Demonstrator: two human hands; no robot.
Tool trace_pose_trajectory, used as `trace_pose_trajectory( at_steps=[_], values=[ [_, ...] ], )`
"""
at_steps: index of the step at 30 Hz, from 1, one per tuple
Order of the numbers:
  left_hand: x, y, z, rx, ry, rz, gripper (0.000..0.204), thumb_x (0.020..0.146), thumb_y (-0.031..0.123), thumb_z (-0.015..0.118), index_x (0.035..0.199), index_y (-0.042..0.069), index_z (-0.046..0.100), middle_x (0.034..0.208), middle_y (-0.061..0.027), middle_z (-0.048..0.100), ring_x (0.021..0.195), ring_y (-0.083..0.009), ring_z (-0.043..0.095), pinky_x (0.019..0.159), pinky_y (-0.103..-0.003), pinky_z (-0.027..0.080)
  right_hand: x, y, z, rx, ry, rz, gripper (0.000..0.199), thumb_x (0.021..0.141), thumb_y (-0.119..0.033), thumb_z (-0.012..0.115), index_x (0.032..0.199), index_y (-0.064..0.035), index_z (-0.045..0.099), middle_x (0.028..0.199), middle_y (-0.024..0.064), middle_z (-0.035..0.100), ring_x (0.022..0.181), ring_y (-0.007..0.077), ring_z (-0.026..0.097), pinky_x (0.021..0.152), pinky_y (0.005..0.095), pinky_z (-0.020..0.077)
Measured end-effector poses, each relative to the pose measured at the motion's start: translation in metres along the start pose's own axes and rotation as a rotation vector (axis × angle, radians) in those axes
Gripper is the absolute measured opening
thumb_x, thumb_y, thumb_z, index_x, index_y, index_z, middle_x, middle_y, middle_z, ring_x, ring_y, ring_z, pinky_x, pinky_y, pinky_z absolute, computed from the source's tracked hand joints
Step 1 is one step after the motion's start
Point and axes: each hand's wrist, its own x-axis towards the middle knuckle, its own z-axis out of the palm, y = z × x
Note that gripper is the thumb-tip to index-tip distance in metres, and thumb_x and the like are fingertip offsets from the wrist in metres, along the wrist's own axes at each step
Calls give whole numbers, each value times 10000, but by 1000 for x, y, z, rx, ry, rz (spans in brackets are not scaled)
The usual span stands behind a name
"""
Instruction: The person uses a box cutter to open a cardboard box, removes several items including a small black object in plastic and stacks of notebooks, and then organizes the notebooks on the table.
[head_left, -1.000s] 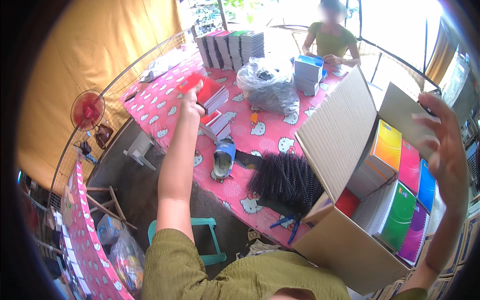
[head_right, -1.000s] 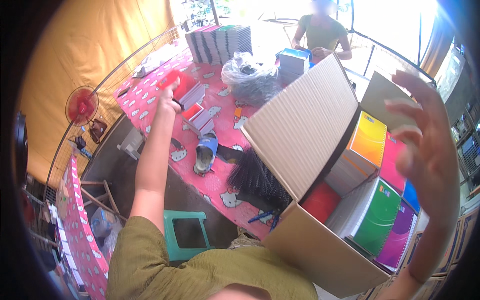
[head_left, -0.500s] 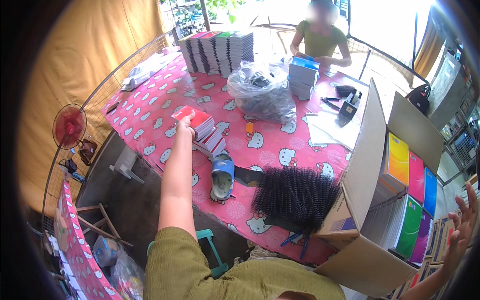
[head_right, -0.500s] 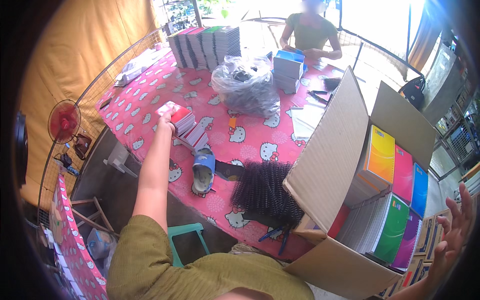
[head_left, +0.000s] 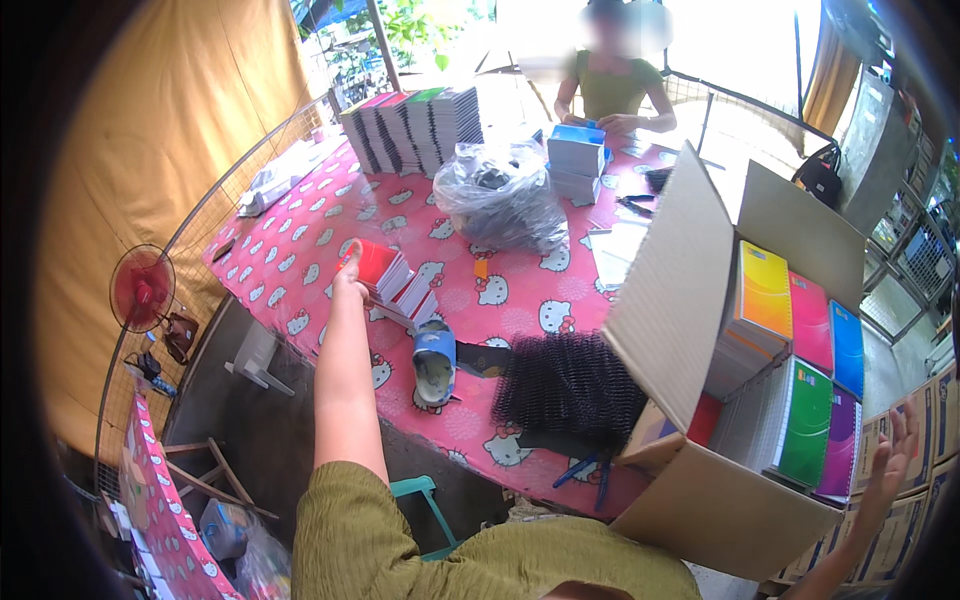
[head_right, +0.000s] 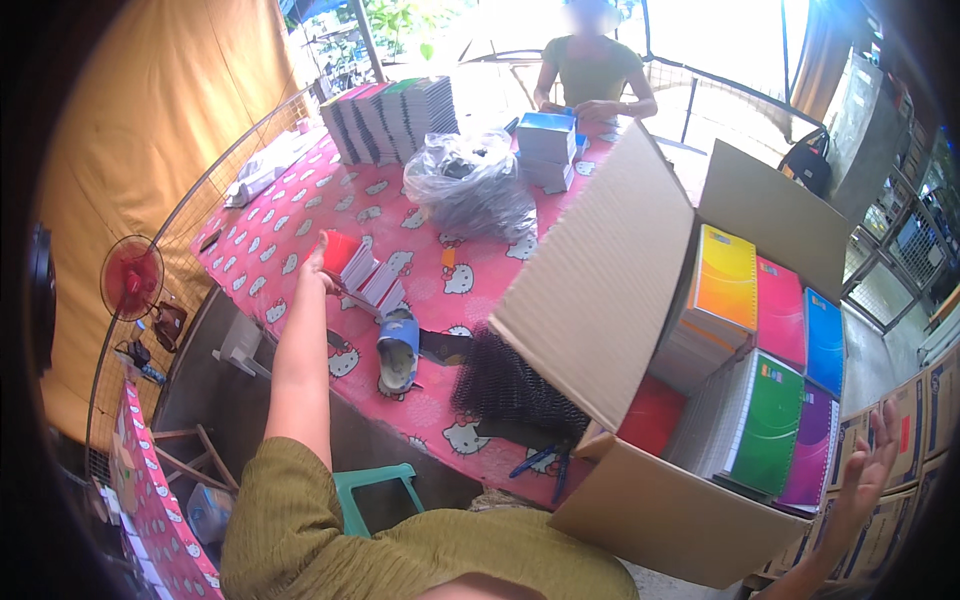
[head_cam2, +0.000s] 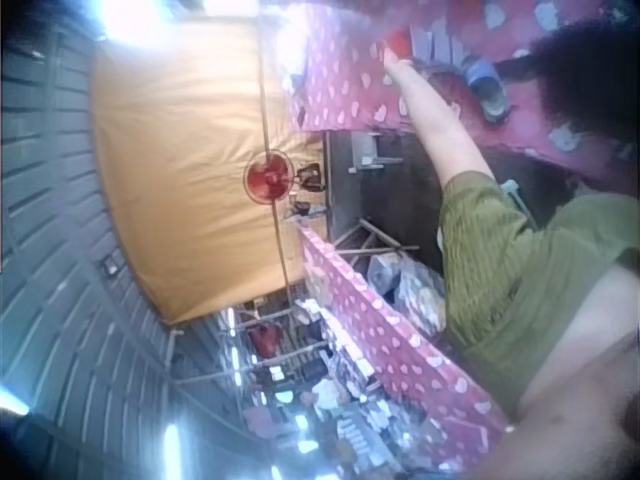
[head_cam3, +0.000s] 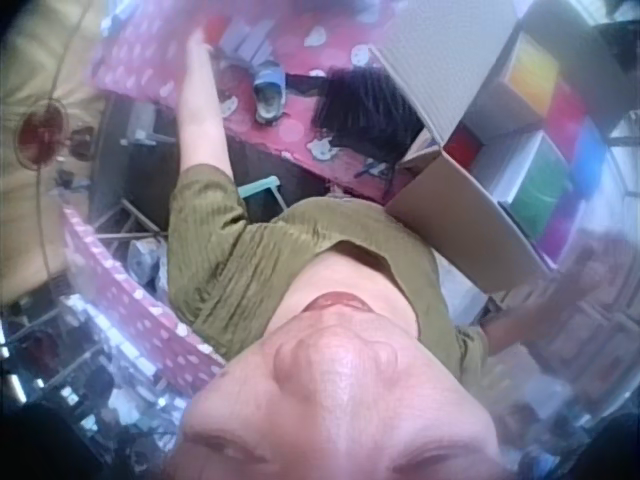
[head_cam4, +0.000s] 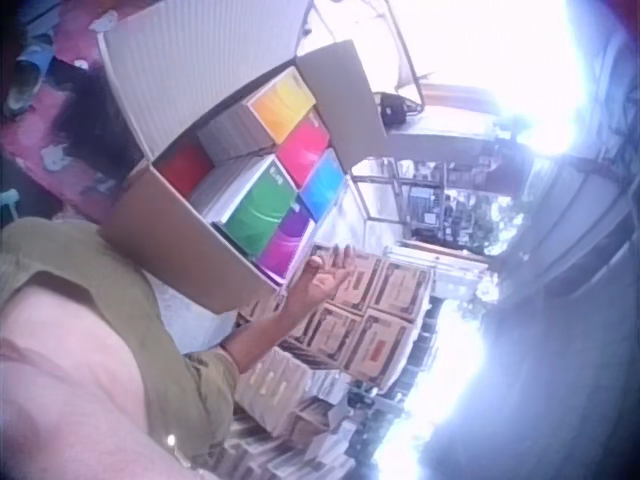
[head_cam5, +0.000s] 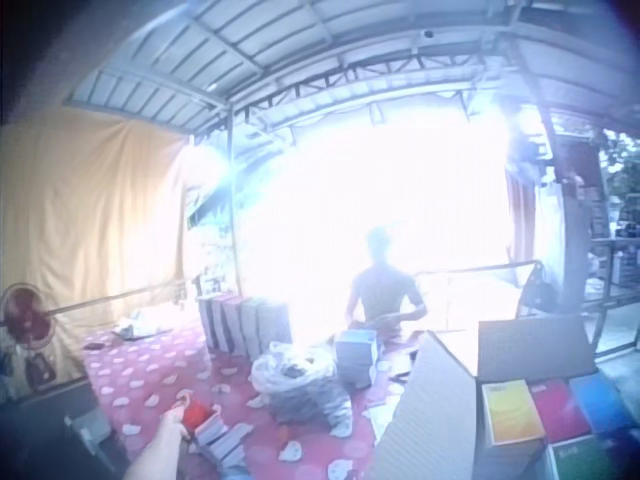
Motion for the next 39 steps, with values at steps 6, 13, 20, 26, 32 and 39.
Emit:
trace_pose_trajectory(
  at_steps=[6, 13, 20, 26, 32, 39],
  values=[
    [-134, 6, 59, -469, 680, 655, 922, 650, 306, 793, 1297, -92, 270, 1180, -245, 500, 1143, -319, 472, 938, -435, 431, -27, 39, 1, 236, -276, 182, 963, 735, -768, 406, 1350, -31, 330, 1372, 160, 345, 1248, 292, 359, 1020, 420, 294],
    [-457, -45, 172, -410, -365, 1744, 398, 894, 91, 509, 1236, -35, 350, 1046, -165, 594, 956, -201, 575, 898, -328, 425, 20, 37, 2, 121, -436, -161, 868, 749, -751, 414, 1167, 8, 475, 1002, 147, 506, 931, 258, 515, 811, 359, 415],
    [-517, -202, 290, 1651, -1118, 318, 374, 905, 260, 506, 1212, 48, 495, 1101, -130, 586, 1005, -201, 573, 862, -330, 442, 61, 94, 69, 619, -154, -519, 541, 822, -547, 546, 842, -6, 543, 888, 124, 501, 842, 237, 507, 763, 339, 405],
    [-396, -317, 313, 1971, -530, 237, 366, 848, 165, 514, 1164, -19, 518, 1103, -199, 588, 1075, -322, 551, 840, -441, 482, 55, 99, 85, 835, 35, -527, 280, 838, -218, 583, 638, -45, 492, 675, 61, 489, 737, 202, 488, 906, 453, 375],
    [-386, -345, 310, 1708, -520, -61, 359, 840, 157, 529, 1152, -21, 525, 1094, -197, 594, 1058, -320, 560, 837, -445, 485, 52, 101, 90, 914, 56, -478, 183, 772, -133, 616, 624, -60, 537, 675, 55, 522, 757, 198, 530, 920, 459, 391],
    [-396, -345, 317, 1389, -495, -311, 351, 831, 147, 546, 1137, -24, 533, 1083, -195, 600, 1039, -319, 572, 832, -450, 487, 53, 103, 91, 967, 78, -452, 173, 748, -129, 631, 608, -57, 561, 672, 58, 532, 740, 199, 537, 906, 455, 405]
  ],
)
